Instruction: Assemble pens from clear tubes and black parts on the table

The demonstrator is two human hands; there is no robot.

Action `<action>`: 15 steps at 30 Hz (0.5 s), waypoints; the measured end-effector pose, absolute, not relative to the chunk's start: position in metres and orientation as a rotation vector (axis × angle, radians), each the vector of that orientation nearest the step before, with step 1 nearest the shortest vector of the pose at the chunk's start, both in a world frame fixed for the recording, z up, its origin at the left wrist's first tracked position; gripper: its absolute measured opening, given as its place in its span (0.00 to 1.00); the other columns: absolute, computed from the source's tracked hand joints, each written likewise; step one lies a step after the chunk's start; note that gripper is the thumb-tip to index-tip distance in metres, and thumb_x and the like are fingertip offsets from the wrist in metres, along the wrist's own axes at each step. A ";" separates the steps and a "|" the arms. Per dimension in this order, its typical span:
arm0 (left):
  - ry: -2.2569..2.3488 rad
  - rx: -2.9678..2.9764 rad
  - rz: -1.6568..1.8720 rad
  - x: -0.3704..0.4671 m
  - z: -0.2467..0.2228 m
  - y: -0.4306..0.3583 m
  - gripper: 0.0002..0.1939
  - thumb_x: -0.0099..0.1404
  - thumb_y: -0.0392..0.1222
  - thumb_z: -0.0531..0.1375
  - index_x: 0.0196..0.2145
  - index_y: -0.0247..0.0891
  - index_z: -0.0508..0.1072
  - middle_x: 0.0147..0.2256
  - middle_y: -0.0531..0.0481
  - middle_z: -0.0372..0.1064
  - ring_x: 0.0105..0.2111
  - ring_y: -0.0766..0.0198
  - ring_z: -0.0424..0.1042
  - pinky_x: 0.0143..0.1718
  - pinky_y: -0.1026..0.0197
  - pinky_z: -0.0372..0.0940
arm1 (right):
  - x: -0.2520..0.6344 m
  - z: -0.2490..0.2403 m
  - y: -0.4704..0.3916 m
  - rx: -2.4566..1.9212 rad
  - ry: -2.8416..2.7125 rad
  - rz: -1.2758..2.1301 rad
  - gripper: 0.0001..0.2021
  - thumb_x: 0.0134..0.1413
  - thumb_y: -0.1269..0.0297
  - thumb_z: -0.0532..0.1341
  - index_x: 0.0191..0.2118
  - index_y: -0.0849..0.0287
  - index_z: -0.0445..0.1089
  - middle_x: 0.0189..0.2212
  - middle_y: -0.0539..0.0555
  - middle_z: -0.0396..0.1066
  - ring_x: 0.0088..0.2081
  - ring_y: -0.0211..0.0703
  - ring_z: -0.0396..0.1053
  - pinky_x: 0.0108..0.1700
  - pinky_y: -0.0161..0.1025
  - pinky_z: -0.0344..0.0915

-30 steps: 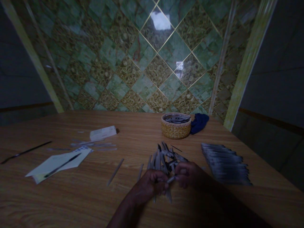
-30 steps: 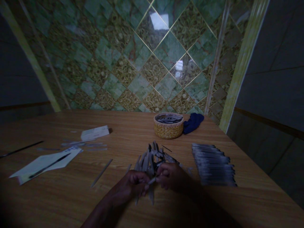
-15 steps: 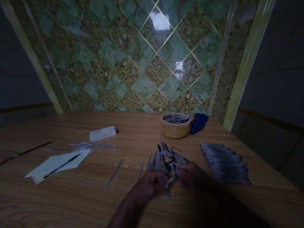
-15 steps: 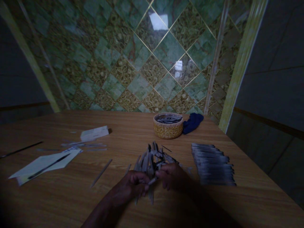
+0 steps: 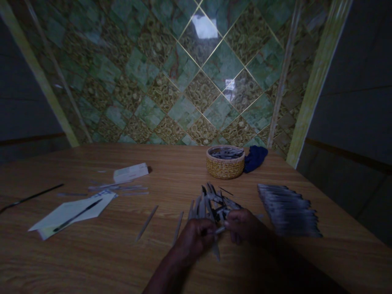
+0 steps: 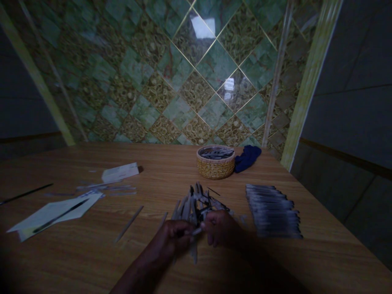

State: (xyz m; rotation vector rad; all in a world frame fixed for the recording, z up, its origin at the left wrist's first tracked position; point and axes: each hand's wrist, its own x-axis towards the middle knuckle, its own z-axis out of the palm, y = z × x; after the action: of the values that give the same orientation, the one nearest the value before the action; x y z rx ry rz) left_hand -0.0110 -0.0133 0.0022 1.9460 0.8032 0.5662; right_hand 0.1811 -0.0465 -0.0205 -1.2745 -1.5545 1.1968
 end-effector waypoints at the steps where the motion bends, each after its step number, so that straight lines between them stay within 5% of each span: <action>1: 0.810 2.040 0.581 -0.010 0.001 -0.013 0.10 0.54 0.40 0.58 0.19 0.37 0.63 0.21 0.53 0.56 0.24 0.64 0.57 0.27 0.63 0.51 | 0.181 -0.020 -0.046 -1.290 -1.538 1.204 0.17 0.47 0.49 0.57 0.22 0.58 0.60 0.12 0.45 0.64 0.13 0.31 0.59 0.15 0.29 0.53; 15: 0.857 2.601 0.666 -0.009 -0.001 -0.013 0.09 0.61 0.36 0.53 0.25 0.37 0.69 0.25 0.47 0.66 0.27 0.59 0.65 0.31 0.60 0.57 | 0.180 -0.029 -0.037 -1.375 -1.314 1.411 0.24 0.38 0.38 0.56 0.26 0.58 0.58 0.11 0.46 0.66 0.09 0.33 0.59 0.12 0.29 0.51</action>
State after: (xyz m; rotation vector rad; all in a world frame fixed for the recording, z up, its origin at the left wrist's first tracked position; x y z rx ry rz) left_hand -0.0085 -0.0131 -0.0013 2.6010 0.8566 0.6660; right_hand 0.1799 -0.0373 -0.0286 -1.3747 -1.3137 1.4114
